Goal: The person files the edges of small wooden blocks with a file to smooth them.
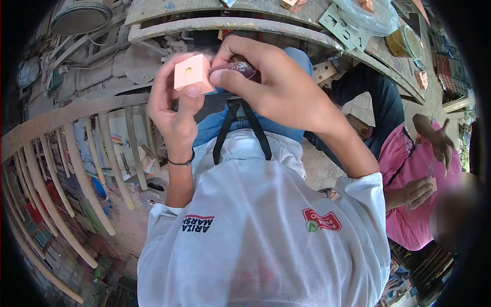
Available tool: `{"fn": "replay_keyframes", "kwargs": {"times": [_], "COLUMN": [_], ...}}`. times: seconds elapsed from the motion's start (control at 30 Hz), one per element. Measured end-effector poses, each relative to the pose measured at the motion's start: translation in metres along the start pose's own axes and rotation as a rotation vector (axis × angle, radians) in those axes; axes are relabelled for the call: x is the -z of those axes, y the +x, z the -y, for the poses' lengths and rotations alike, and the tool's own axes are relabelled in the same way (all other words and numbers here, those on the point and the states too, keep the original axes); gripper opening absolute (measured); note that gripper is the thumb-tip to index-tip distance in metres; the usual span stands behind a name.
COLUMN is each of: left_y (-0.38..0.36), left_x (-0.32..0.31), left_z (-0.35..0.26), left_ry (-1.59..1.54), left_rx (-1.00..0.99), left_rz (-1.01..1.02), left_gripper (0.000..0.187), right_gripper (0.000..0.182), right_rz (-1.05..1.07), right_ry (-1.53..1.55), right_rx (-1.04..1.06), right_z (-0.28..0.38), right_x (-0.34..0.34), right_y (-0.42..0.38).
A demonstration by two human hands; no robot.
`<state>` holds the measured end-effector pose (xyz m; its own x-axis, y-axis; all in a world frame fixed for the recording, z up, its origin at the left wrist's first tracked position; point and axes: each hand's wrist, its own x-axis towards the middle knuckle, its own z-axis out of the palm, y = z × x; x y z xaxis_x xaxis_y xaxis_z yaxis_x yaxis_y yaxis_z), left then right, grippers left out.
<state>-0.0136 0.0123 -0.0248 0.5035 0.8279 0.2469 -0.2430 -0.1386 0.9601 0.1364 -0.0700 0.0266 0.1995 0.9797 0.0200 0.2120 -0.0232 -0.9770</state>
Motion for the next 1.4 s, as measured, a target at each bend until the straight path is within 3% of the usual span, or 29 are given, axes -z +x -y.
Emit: {"fn": "replay_keyframes", "kwargs": {"times": [0.03, 0.17, 0.23, 0.43, 0.47, 0.53, 0.63, 0.87, 0.93, 1.13, 1.23, 1.3, 1.33, 1.4], "left_y": [0.0, -0.002, 0.0, 0.004, 0.004, 0.004, 0.008, 0.009, 0.008, -0.002, -0.006, -0.004, -0.005, -0.008], "left_x": [-0.001, 0.003, 0.004, 0.009, 0.011, 0.013, 0.016, 0.018, 0.016, 0.013, 0.014, 0.006, 0.007, 0.008], "left_z": [0.0, -0.001, -0.001, 0.002, 0.001, 0.001, 0.005, 0.005, 0.005, -0.002, -0.004, -0.005, -0.006, -0.01], "left_ry": [-0.002, -0.106, -0.15, -0.337, -0.332, -0.327, -0.284, -0.173, -0.128, -0.158, 0.014, 0.094, 0.093, -0.087], "left_rx": [0.0, -0.026, -0.04, -0.144, -0.129, -0.113, -0.218, -0.307, -0.311, -0.139, -0.015, 0.003, 0.003, 0.215], "left_rz": [-0.001, 0.046, 0.082, 0.272, 0.29, 0.311, 0.346, 0.382, 0.355, 0.216, 0.088, 0.008, 0.007, 0.045], "left_gripper": [0.045, 0.048, 0.047, 0.05, 0.05, 0.05, 0.049, 0.047, 0.047, 0.047, 0.048, 0.067, 0.067, 0.046], "right_gripper": [0.013, 0.015, 0.012, 0.016, 0.016, 0.014, 0.012, 0.009, 0.009, 0.018, 0.025, 0.026, 0.028, 0.026], "right_rz": [-0.05, -0.059, -0.152, -0.219, -0.219, -0.188, -0.174, -0.16, -0.169, -0.163, -0.189, -0.17, -0.15, -0.114], "right_ry": [-0.071, -0.116, -0.196, -0.228, -0.226, -0.04, 0.054, -0.02, -0.106, -0.215, -0.325, -0.368, -0.41, -0.385], "right_rx": [0.133, 0.123, 0.337, 0.434, 0.433, 0.18, 0.097, 0.191, 0.348, 0.496, 0.517, 0.573, 0.63, 0.617], "right_z": [-0.001, 0.011, 0.015, 0.007, 0.009, 0.015, 0.018, 0.014, 0.01, 0.0, 0.002, -0.002, -0.005, -0.005], "right_x": [-0.002, -0.006, -0.01, -0.011, -0.011, -0.012, -0.01, -0.006, -0.003, -0.005, -0.008, -0.005, -0.005, -0.003], "right_y": [-0.001, -0.008, -0.01, -0.017, -0.019, -0.024, -0.025, -0.022, -0.018, -0.012, -0.013, -0.009, -0.008, -0.006]}}
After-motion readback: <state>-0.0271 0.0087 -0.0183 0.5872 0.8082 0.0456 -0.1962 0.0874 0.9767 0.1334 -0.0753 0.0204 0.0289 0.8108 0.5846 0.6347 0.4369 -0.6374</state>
